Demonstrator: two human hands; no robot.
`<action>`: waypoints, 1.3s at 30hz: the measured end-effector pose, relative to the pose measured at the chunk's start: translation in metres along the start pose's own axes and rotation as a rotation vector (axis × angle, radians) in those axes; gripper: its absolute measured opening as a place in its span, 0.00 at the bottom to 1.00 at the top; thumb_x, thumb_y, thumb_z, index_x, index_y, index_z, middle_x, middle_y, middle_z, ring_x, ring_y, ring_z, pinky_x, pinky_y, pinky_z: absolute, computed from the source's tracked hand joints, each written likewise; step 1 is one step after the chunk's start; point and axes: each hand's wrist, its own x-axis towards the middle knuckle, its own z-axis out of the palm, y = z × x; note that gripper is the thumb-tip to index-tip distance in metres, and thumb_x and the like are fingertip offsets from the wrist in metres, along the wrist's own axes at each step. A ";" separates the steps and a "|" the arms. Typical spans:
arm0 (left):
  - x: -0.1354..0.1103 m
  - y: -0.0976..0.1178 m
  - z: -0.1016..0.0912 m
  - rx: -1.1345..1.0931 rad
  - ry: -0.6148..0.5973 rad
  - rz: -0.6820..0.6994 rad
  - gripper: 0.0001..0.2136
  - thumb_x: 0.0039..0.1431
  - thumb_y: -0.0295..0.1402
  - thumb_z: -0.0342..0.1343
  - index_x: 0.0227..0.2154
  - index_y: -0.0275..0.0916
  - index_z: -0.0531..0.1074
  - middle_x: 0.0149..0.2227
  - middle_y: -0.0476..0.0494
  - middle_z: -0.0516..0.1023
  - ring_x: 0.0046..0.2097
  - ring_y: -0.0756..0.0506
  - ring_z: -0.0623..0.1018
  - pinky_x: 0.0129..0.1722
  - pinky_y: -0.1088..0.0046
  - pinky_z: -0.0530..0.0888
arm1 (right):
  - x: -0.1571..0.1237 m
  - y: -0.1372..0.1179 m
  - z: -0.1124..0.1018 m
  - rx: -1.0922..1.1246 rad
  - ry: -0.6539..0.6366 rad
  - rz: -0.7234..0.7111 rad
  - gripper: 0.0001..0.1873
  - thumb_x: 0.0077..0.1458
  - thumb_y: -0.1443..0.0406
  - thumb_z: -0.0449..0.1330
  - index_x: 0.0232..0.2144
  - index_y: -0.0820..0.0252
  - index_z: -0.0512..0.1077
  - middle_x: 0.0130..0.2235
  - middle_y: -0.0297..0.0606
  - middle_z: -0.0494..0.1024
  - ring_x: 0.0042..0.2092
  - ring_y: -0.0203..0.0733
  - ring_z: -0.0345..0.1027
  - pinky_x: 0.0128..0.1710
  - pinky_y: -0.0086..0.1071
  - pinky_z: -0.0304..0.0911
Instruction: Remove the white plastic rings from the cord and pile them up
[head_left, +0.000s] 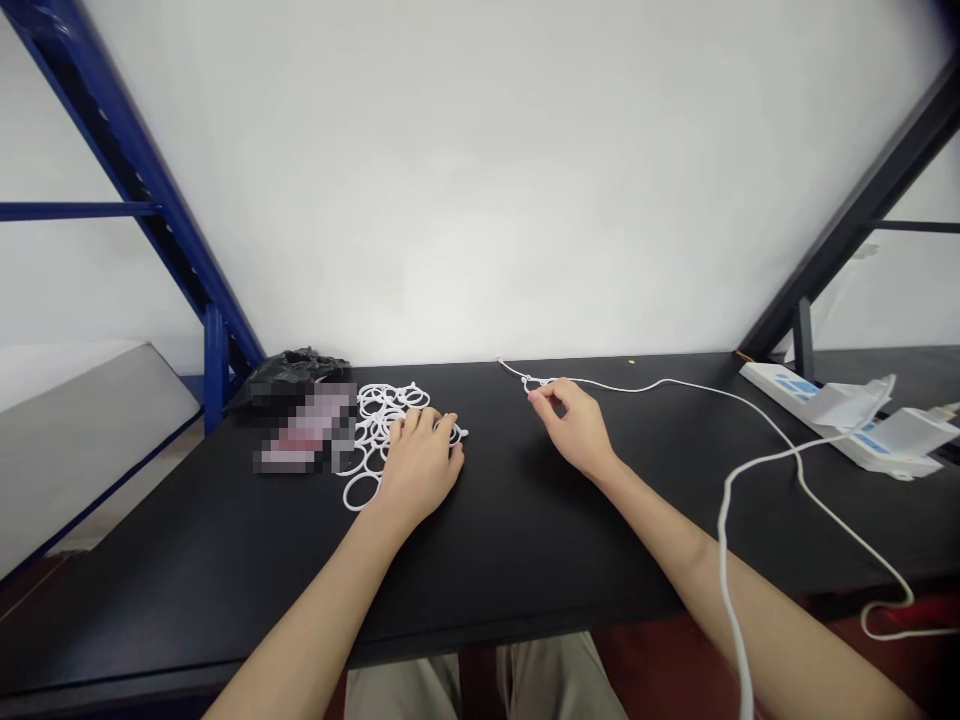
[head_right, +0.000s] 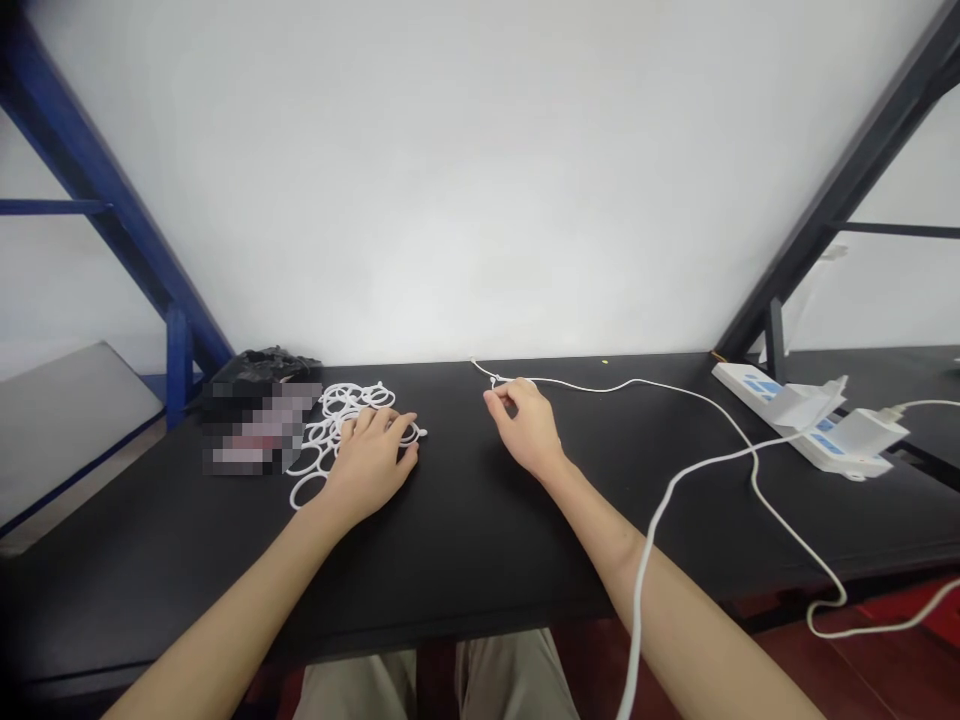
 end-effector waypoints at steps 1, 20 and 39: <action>0.000 0.000 0.000 0.003 0.002 -0.001 0.17 0.62 0.33 0.47 0.51 0.37 0.71 0.46 0.35 0.74 0.51 0.34 0.68 0.50 0.52 0.64 | -0.001 -0.002 0.000 -0.016 0.008 -0.030 0.14 0.62 0.57 0.52 0.29 0.57 0.71 0.32 0.37 0.73 0.38 0.41 0.65 0.40 0.34 0.60; -0.001 0.024 -0.011 -0.259 0.017 0.152 0.20 0.60 0.35 0.53 0.55 0.39 0.66 0.50 0.39 0.72 0.52 0.38 0.67 0.53 0.55 0.65 | -0.013 -0.029 0.009 0.488 -0.220 0.134 0.17 0.57 0.53 0.57 0.25 0.59 0.71 0.18 0.25 0.56 0.21 0.30 0.47 0.23 0.29 0.46; 0.006 0.045 -0.013 -0.899 -0.203 -0.166 0.08 0.61 0.37 0.52 0.33 0.41 0.74 0.26 0.52 0.78 0.28 0.50 0.74 0.30 0.75 0.68 | -0.023 -0.057 0.020 0.785 0.062 0.171 0.14 0.59 0.58 0.57 0.24 0.59 0.69 0.21 0.29 0.64 0.24 0.32 0.58 0.28 0.30 0.60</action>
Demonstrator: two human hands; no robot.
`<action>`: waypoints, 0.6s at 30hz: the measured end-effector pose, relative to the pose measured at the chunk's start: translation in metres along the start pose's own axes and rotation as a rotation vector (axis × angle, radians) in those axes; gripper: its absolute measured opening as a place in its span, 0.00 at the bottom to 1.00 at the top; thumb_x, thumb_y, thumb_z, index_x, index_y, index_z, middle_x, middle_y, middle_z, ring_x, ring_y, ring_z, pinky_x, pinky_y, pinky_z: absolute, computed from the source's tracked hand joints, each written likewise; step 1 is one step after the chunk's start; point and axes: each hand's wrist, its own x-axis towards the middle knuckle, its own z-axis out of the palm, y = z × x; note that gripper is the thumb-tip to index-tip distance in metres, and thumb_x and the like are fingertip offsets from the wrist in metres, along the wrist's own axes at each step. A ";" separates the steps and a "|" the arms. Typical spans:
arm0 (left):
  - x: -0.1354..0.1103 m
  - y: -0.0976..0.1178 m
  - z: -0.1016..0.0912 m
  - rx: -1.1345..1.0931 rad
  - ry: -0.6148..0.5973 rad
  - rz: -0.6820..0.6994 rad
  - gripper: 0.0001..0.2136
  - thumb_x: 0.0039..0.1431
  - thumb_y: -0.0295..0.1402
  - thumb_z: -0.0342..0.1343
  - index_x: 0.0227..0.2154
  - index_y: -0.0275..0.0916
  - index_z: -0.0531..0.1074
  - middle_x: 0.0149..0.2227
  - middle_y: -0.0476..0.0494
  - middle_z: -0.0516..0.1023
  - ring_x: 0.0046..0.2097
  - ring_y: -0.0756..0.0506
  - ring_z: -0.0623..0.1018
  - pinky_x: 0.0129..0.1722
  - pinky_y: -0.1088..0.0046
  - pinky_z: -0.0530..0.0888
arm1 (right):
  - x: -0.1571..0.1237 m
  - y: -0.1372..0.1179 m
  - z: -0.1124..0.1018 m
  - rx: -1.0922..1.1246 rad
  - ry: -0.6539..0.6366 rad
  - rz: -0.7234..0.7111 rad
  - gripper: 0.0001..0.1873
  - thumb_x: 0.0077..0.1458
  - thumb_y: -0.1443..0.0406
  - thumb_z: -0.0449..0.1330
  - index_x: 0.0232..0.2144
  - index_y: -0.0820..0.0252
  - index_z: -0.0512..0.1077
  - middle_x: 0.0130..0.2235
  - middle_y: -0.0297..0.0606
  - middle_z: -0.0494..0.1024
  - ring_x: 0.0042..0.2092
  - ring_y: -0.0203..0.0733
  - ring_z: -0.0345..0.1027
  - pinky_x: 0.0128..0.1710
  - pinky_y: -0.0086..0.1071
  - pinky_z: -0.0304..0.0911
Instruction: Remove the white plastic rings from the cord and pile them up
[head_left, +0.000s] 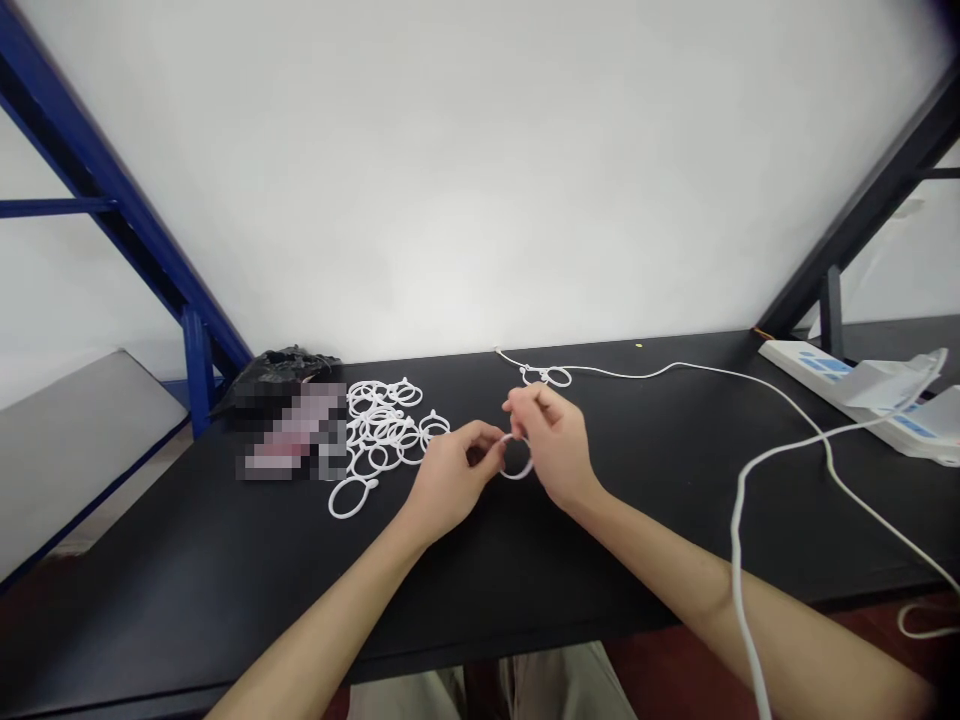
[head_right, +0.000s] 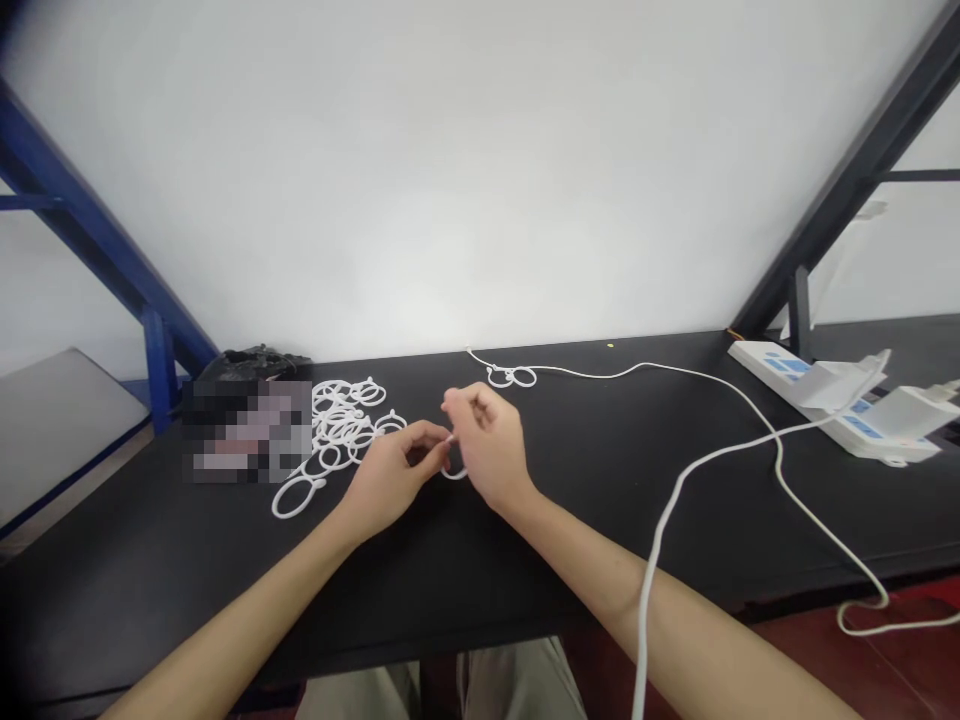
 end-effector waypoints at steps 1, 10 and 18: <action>0.001 -0.001 -0.003 0.003 0.062 -0.019 0.08 0.60 0.38 0.52 0.32 0.40 0.74 0.26 0.52 0.78 0.28 0.50 0.74 0.30 0.75 0.68 | -0.001 0.001 0.000 -0.167 -0.033 -0.108 0.12 0.58 0.59 0.58 0.26 0.59 0.70 0.27 0.33 0.68 0.30 0.35 0.63 0.33 0.32 0.63; 0.001 -0.004 -0.021 0.160 0.311 -0.069 0.09 0.60 0.39 0.52 0.31 0.41 0.73 0.24 0.53 0.76 0.26 0.51 0.71 0.28 0.75 0.67 | -0.004 0.006 -0.008 -0.450 -0.308 -0.279 0.08 0.62 0.62 0.56 0.40 0.57 0.73 0.34 0.34 0.77 0.33 0.35 0.70 0.35 0.29 0.66; -0.004 -0.006 -0.018 0.328 0.232 0.132 0.12 0.63 0.35 0.47 0.44 0.42 0.73 0.35 0.47 0.78 0.36 0.47 0.74 0.39 0.69 0.71 | 0.004 0.007 -0.011 -0.319 -0.251 -0.105 0.07 0.59 0.61 0.58 0.32 0.55 0.74 0.26 0.30 0.75 0.27 0.34 0.68 0.30 0.28 0.64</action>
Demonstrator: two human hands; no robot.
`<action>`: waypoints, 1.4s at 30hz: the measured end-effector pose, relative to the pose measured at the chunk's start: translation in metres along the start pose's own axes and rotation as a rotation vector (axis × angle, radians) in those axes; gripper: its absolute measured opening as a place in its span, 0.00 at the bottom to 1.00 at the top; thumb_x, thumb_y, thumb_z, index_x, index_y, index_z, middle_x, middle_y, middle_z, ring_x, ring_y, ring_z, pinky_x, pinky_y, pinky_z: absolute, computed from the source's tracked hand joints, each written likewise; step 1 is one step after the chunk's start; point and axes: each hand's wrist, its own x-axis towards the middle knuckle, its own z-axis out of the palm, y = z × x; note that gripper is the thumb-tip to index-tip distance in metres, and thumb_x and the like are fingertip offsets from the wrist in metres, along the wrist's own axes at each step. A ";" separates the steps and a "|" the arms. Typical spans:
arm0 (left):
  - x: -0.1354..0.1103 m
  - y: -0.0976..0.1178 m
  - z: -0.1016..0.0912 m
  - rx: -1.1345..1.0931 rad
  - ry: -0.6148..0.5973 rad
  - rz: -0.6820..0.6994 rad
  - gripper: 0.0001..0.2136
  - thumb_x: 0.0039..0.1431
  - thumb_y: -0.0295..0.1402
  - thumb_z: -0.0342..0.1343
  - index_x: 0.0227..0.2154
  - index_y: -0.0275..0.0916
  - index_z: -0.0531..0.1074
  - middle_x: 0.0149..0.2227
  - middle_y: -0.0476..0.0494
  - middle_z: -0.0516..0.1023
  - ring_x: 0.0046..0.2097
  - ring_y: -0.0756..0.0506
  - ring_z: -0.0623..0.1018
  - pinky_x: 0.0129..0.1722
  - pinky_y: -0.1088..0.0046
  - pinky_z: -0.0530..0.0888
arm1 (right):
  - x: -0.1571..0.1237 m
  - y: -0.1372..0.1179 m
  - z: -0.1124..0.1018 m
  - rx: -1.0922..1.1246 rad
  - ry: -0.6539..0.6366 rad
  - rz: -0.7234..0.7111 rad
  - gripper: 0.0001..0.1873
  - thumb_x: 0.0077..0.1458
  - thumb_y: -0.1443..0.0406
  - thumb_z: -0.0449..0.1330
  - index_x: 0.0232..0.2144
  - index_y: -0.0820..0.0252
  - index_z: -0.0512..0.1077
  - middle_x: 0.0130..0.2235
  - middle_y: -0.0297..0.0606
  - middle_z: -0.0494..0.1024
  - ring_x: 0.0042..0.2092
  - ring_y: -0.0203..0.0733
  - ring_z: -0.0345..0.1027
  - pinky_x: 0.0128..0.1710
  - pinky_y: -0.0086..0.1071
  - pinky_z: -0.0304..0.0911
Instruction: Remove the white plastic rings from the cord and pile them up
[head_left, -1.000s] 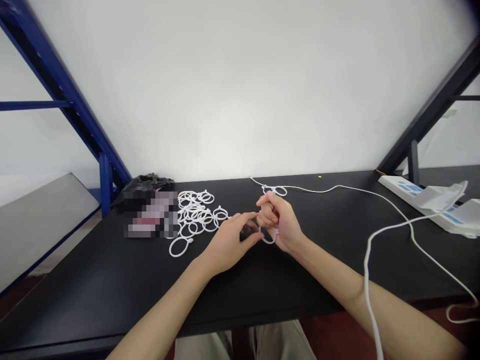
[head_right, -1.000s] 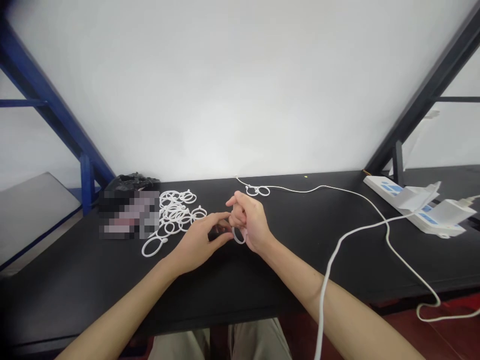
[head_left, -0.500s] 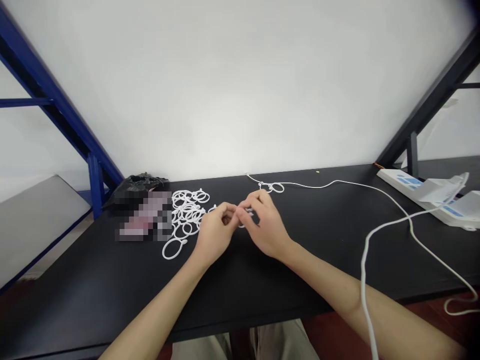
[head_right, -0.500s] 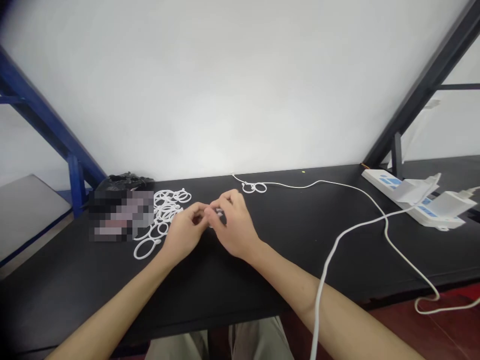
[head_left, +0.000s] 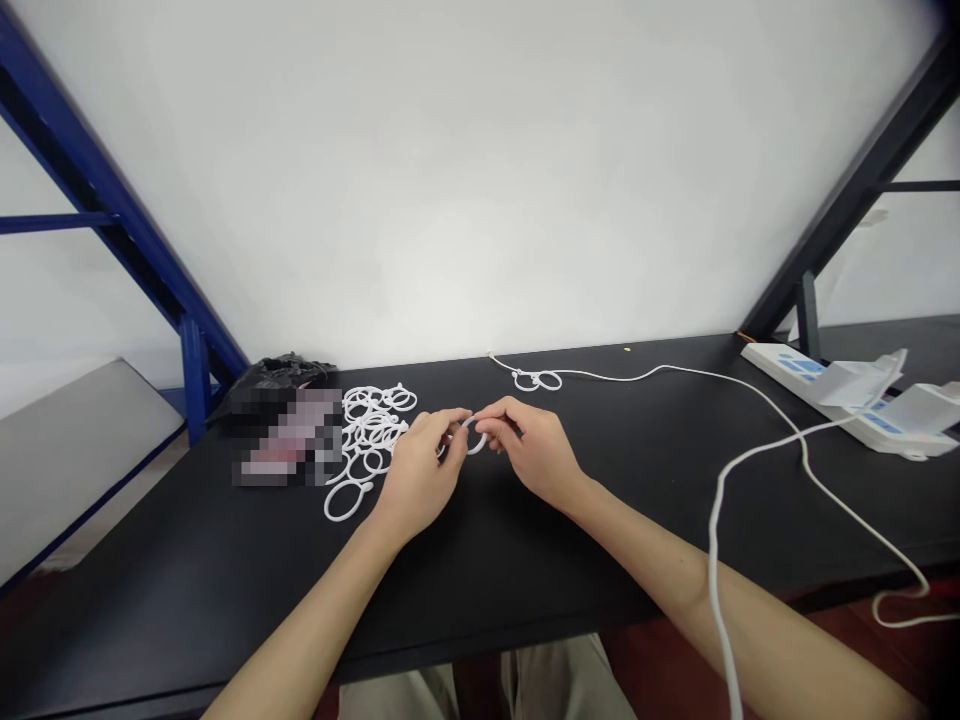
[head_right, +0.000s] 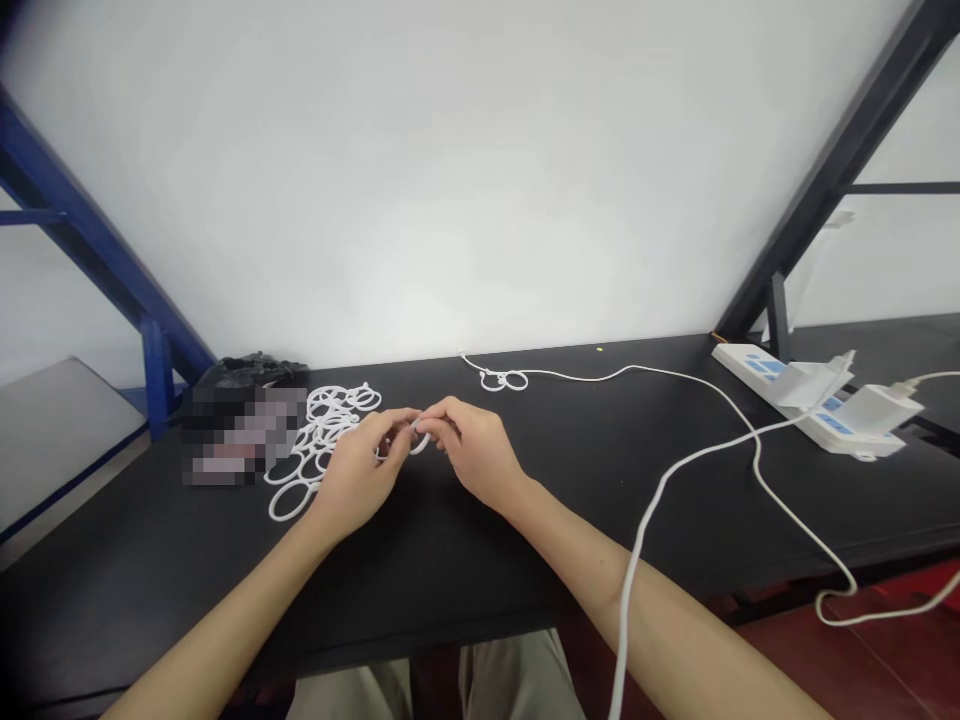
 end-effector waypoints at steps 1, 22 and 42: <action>-0.001 0.000 0.000 0.007 -0.012 0.021 0.12 0.64 0.35 0.47 0.45 0.42 0.72 0.36 0.47 0.78 0.37 0.47 0.74 0.40 0.68 0.71 | 0.001 0.000 -0.001 0.003 0.000 0.000 0.07 0.59 0.61 0.58 0.31 0.55 0.74 0.26 0.30 0.75 0.27 0.33 0.68 0.30 0.27 0.63; 0.000 -0.023 0.009 0.527 0.032 0.032 0.17 0.60 0.36 0.51 0.50 0.37 0.71 0.46 0.36 0.74 0.50 0.33 0.68 0.50 0.52 0.67 | 0.022 0.051 -0.012 -0.884 -0.253 0.172 0.31 0.64 0.51 0.48 0.59 0.67 0.65 0.64 0.53 0.61 0.66 0.59 0.47 0.63 0.49 0.47; -0.001 -0.017 0.008 0.469 0.000 0.090 0.14 0.61 0.35 0.51 0.49 0.40 0.71 0.48 0.38 0.73 0.51 0.36 0.67 0.49 0.53 0.65 | 0.014 0.026 -0.011 -0.822 -0.258 0.043 0.19 0.59 0.72 0.53 0.53 0.68 0.68 0.40 0.47 0.75 0.43 0.47 0.67 0.47 0.39 0.63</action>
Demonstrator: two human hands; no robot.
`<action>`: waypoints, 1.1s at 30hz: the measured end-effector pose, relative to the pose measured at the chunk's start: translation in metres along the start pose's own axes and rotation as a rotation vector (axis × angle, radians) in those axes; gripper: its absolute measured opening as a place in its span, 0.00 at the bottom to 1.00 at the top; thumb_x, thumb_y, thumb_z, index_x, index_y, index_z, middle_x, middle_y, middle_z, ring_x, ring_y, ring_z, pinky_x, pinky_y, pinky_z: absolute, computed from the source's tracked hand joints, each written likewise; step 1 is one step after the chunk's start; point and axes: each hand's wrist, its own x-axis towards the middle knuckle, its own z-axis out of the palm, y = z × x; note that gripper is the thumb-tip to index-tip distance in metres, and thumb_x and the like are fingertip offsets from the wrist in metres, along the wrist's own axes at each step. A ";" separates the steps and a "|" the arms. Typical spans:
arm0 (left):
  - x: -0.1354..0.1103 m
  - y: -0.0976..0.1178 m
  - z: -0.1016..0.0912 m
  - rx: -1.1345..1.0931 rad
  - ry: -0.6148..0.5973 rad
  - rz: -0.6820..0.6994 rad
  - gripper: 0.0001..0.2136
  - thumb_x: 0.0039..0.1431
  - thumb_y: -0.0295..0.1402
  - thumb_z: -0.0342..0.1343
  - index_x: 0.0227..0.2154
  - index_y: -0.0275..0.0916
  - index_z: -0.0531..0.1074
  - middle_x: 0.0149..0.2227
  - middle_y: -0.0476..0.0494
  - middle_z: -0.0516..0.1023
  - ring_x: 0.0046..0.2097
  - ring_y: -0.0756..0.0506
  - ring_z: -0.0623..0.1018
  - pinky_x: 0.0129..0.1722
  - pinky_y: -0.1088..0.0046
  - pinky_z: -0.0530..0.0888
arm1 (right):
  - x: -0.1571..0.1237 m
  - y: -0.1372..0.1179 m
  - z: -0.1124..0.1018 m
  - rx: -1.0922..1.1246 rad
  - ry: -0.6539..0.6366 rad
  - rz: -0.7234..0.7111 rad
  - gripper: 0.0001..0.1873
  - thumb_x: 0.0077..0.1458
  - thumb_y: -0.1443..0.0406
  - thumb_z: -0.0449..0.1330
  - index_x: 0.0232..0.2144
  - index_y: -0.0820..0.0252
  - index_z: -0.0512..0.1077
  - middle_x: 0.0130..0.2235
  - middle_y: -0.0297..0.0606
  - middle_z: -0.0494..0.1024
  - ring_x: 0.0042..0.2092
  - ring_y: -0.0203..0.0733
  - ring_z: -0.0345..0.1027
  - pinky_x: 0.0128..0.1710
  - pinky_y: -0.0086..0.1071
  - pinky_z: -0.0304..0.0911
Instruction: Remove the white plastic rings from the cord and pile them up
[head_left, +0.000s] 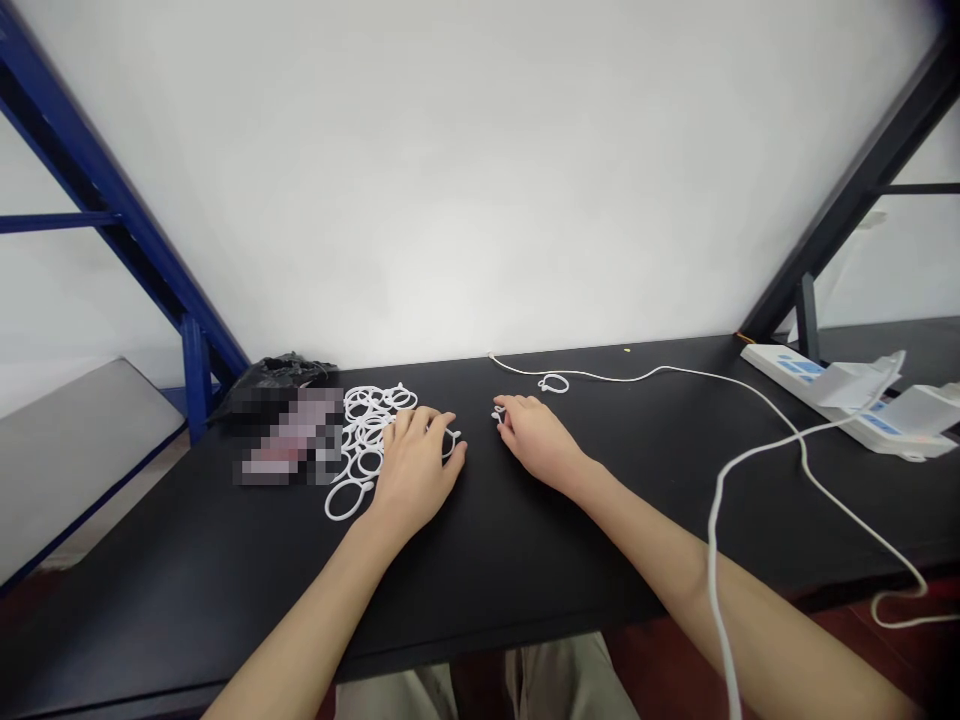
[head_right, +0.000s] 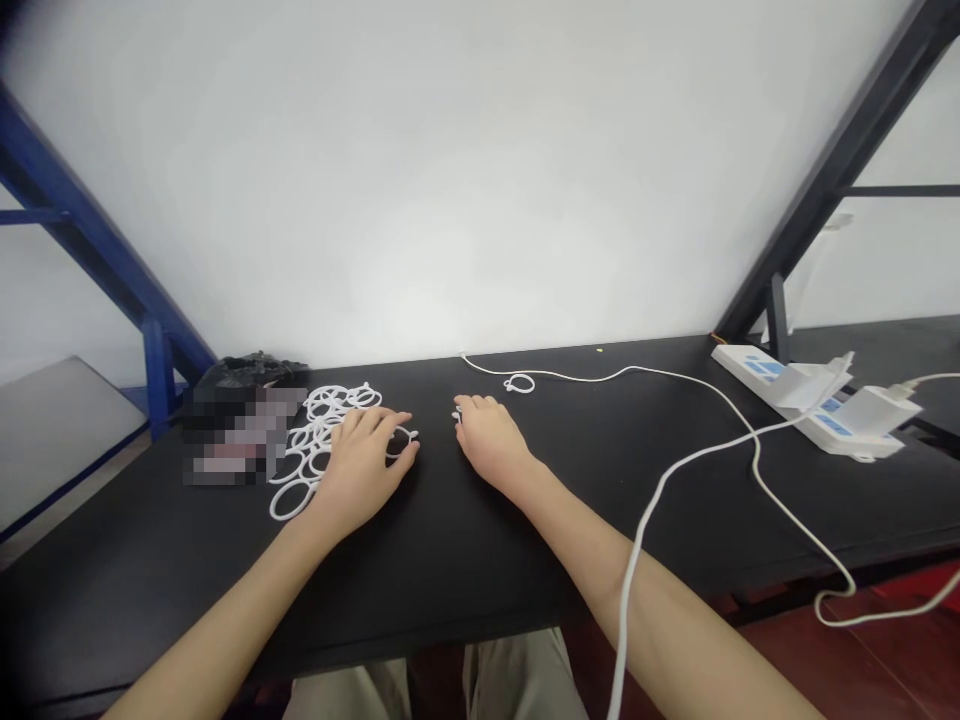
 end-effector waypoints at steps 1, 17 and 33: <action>0.000 0.001 -0.001 -0.031 0.003 0.017 0.14 0.62 0.36 0.51 0.48 0.40 0.71 0.47 0.38 0.73 0.50 0.36 0.67 0.49 0.53 0.65 | -0.002 -0.003 -0.001 0.018 0.006 -0.006 0.21 0.58 0.72 0.53 0.54 0.69 0.67 0.39 0.47 0.75 0.43 0.48 0.67 0.47 0.40 0.63; 0.001 0.012 -0.015 -0.369 -0.076 0.055 0.18 0.61 0.37 0.54 0.54 0.44 0.66 0.41 0.45 0.75 0.46 0.42 0.69 0.48 0.60 0.67 | -0.015 -0.032 -0.022 1.610 -0.199 0.173 0.13 0.52 0.67 0.63 0.41 0.59 0.68 0.33 0.31 0.73 0.37 0.34 0.73 0.38 0.29 0.67; 0.002 0.007 -0.011 -0.376 -0.053 0.059 0.15 0.58 0.38 0.57 0.47 0.42 0.69 0.39 0.46 0.75 0.44 0.42 0.70 0.45 0.61 0.69 | -0.015 -0.029 -0.021 0.981 0.028 -0.035 0.12 0.56 0.65 0.59 0.43 0.56 0.75 0.38 0.35 0.74 0.35 0.34 0.67 0.38 0.31 0.65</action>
